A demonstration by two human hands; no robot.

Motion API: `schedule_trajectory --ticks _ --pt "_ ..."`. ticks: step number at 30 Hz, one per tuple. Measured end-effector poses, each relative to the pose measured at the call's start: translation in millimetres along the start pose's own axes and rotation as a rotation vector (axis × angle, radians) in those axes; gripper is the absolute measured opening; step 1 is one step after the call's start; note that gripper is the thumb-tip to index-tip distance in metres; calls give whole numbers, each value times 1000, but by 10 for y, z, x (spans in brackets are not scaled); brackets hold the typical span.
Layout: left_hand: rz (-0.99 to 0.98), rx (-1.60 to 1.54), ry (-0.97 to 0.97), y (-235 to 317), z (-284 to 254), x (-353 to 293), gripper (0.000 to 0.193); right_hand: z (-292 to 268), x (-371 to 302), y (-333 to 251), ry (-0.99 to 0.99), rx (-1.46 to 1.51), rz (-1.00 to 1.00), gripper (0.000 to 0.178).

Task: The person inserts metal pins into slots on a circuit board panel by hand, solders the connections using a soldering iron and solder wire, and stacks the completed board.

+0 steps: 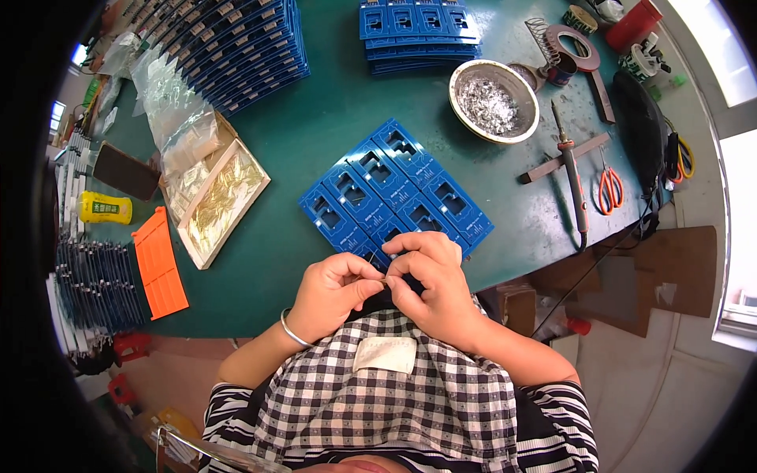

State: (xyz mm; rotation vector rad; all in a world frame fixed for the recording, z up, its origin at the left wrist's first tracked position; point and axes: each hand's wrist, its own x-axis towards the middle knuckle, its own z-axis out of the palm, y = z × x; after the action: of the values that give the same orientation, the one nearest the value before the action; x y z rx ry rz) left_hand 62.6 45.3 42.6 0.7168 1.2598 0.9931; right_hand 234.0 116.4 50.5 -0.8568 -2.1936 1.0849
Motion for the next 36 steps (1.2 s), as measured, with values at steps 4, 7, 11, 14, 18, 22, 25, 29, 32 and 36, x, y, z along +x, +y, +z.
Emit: schedule_trajectory --ticks 4,7,11,14,18,22,25,29,32,36 --pt "195 208 40 27 -1 20 6 -12 26 -17 35 -70 -11 11" --pt "243 368 44 42 -78 19 6 -94 72 43 110 -159 -20 12" --pt "240 219 85 16 -167 31 7 -206 136 185 161 -328 63 15" --pt "196 100 72 -20 -180 52 7 -138 157 235 148 -384 61 15" --pt "199 142 63 -37 -195 60 6 -55 178 244 142 -456 56 15" --pt "194 129 60 -39 -207 62 6 -56 187 234 131 -463 46 15" --pt "199 139 56 -43 -210 66 7 -47 191 233 135 -465 44 15" --pt "198 111 54 -53 -207 64 6 -24 189 233 145 -480 24 14" --pt "217 50 85 -67 -196 74 8 -19 189 229 151 -480 16 14" --pt "231 64 89 -82 -192 80 9 4 193 206 175 -517 1 15"
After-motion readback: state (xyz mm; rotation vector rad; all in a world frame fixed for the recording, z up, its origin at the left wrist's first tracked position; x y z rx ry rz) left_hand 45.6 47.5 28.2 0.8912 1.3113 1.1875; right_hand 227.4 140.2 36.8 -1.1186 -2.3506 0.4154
